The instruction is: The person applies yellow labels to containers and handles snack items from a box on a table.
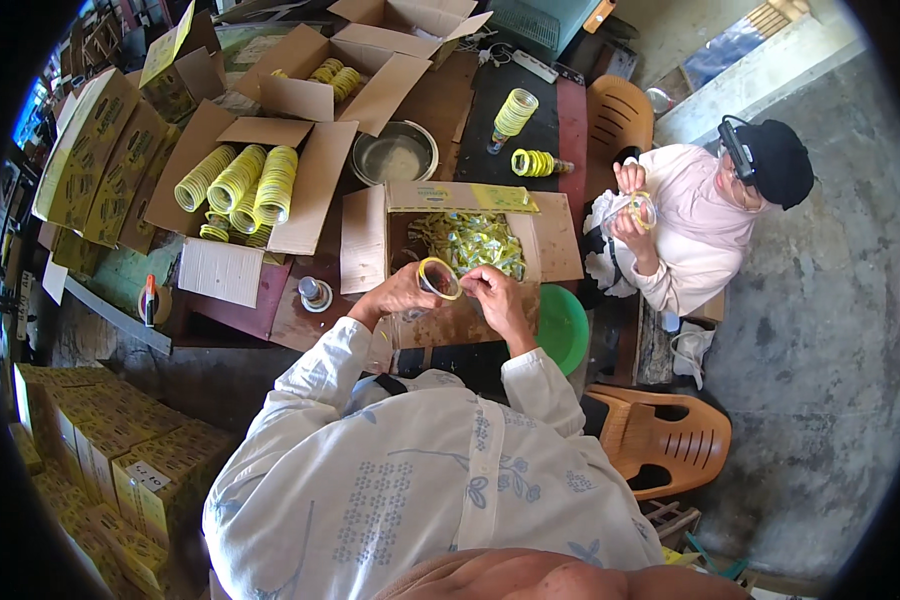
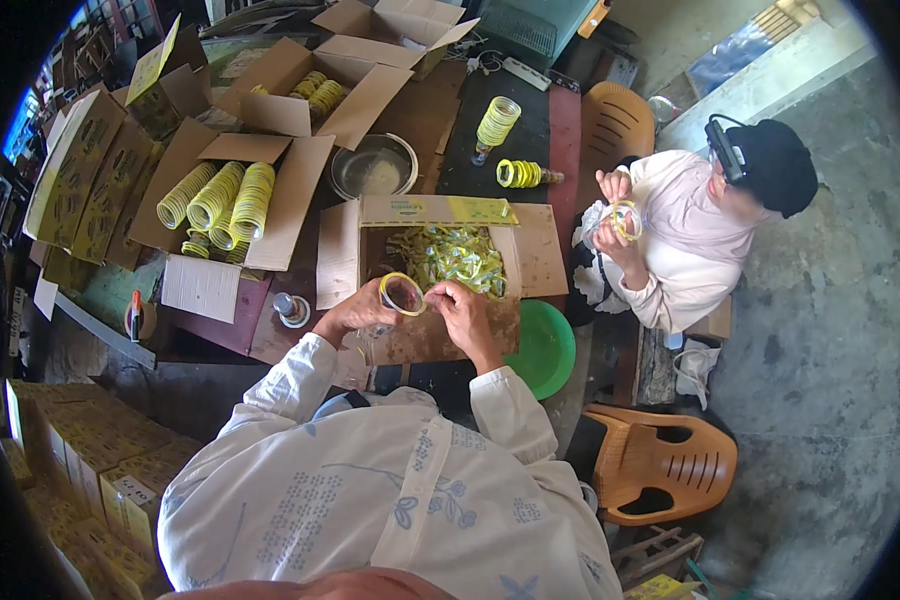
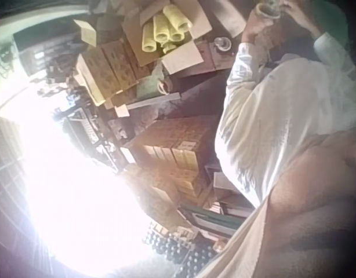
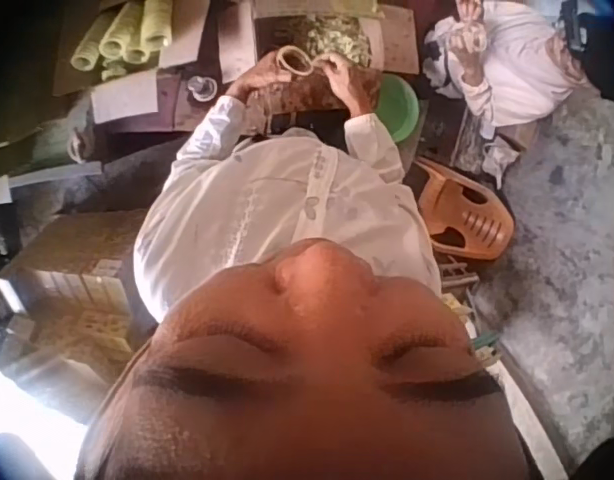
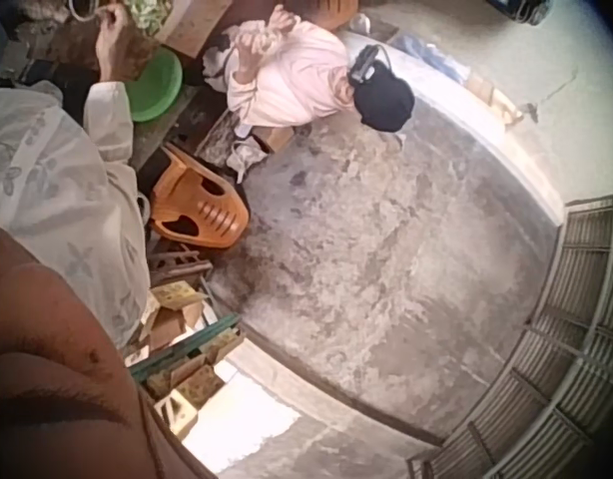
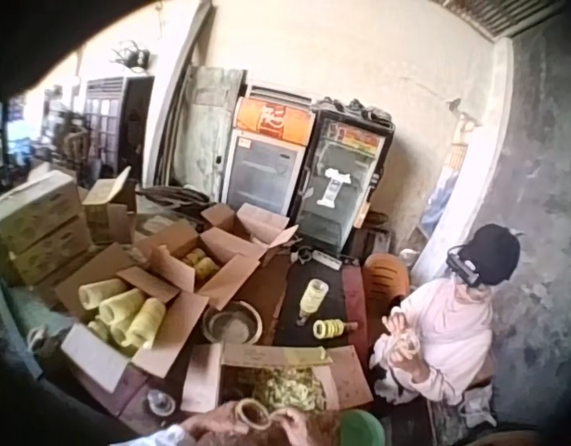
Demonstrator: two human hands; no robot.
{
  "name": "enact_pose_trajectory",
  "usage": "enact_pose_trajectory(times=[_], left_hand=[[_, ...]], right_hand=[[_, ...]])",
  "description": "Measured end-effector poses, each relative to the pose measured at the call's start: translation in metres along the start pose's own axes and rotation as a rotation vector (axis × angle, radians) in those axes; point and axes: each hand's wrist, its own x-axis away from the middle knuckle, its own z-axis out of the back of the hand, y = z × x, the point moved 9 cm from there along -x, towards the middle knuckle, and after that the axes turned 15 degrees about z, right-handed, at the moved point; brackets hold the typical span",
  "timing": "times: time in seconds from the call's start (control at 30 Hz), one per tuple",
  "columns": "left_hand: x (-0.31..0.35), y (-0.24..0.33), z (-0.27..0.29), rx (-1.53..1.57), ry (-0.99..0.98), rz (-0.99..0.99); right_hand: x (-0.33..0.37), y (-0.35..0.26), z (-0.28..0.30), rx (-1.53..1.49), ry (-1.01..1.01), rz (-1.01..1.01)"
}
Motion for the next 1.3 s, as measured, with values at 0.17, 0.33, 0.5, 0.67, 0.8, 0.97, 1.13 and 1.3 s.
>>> enact_pose_trajectory(times=[0.17, 0.33, 0.5, 0.67, 0.8, 0.97, 1.13, 1.3], left_hand=[[0.000, -0.012, 0.000, 0.165, -0.093, 0.022], [0.010, 0.005, -0.031, 0.049, -0.184, -0.044], [0.019, 0.016, -0.016, 0.020, -0.045, -0.124], [0.017, 0.027, -0.005, -0.177, 0.138, -0.279], [0.012, 0.016, -0.002, -0.168, 0.104, -0.071], [-0.001, 0.015, -0.001, -0.172, 0.154, -0.194], [-0.005, 0.004, 0.000, -0.098, 0.086, -0.078], [-0.005, 0.002, -0.003, 0.194, -0.052, -0.024]], right_hand=[[-0.017, -0.023, -0.002, 0.289, -0.012, 0.188], [-0.031, 0.005, 0.039, 0.493, 0.224, 0.259], [-0.034, 0.014, 0.044, 0.672, 0.138, 0.309], [-0.031, 0.055, 0.039, 0.296, 0.106, 0.109], [-0.033, 0.027, 0.028, 0.469, 0.043, 0.143], [-0.032, 0.030, 0.014, -0.170, 0.010, 0.003], [-0.033, 0.013, -0.003, -0.083, -0.148, 0.020], [-0.036, 0.017, -0.009, -0.038, -0.103, 0.053]])
